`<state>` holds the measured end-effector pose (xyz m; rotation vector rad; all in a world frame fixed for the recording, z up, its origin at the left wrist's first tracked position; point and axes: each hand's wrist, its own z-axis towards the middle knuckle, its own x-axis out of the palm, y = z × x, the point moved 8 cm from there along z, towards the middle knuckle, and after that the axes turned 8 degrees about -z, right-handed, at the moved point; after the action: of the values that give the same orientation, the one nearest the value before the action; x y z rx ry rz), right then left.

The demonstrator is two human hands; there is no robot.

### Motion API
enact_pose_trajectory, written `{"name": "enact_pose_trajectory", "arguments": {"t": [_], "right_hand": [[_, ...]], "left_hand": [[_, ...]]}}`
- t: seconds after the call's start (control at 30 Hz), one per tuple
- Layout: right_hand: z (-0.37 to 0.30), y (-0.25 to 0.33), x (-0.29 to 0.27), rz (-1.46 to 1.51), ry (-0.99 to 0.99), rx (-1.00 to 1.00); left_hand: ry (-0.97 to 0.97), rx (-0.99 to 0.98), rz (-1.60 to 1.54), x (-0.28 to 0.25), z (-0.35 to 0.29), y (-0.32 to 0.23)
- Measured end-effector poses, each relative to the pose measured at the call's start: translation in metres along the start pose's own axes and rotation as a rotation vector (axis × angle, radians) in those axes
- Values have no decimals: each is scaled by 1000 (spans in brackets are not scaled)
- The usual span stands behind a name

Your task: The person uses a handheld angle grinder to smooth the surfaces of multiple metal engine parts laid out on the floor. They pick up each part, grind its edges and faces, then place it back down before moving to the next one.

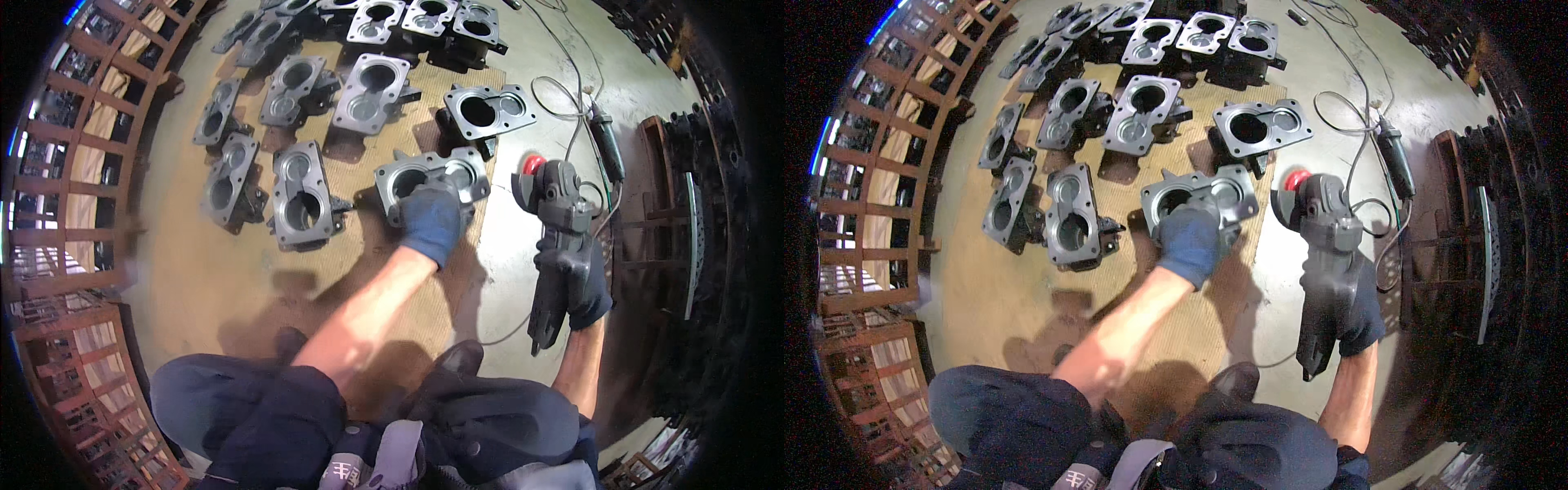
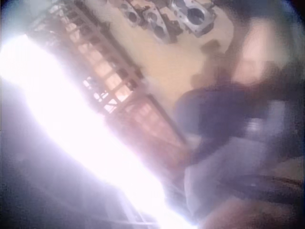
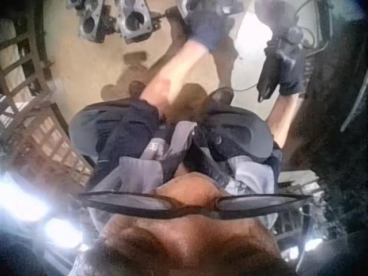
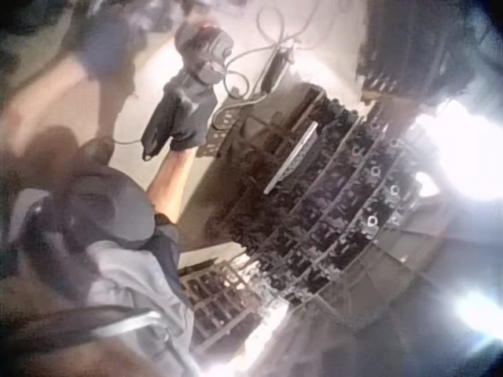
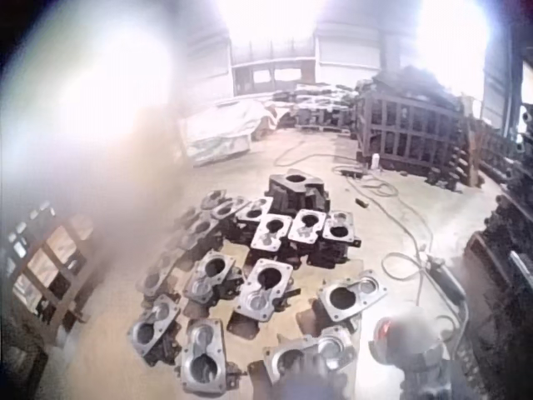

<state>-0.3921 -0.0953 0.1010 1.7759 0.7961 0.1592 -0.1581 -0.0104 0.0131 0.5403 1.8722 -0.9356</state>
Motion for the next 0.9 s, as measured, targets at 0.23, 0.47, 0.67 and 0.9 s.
{"name": "enact_pose_trajectory", "arguments": {"t": [0.23,0.47,0.67,0.9], "right_hand": [[4,52,37,-382,168,-176],[20,46,110,-828,300,-330],[39,30,156,-929,390,-264],[34,43,161,-920,350,-32]], "left_hand": [[506,260,-1680,61,-153,-117],[164,229,-1181,97,-128,-104],[283,-26,-1604,73,-131,-53],[270,-86,-1676,76,-132,-47]]}}
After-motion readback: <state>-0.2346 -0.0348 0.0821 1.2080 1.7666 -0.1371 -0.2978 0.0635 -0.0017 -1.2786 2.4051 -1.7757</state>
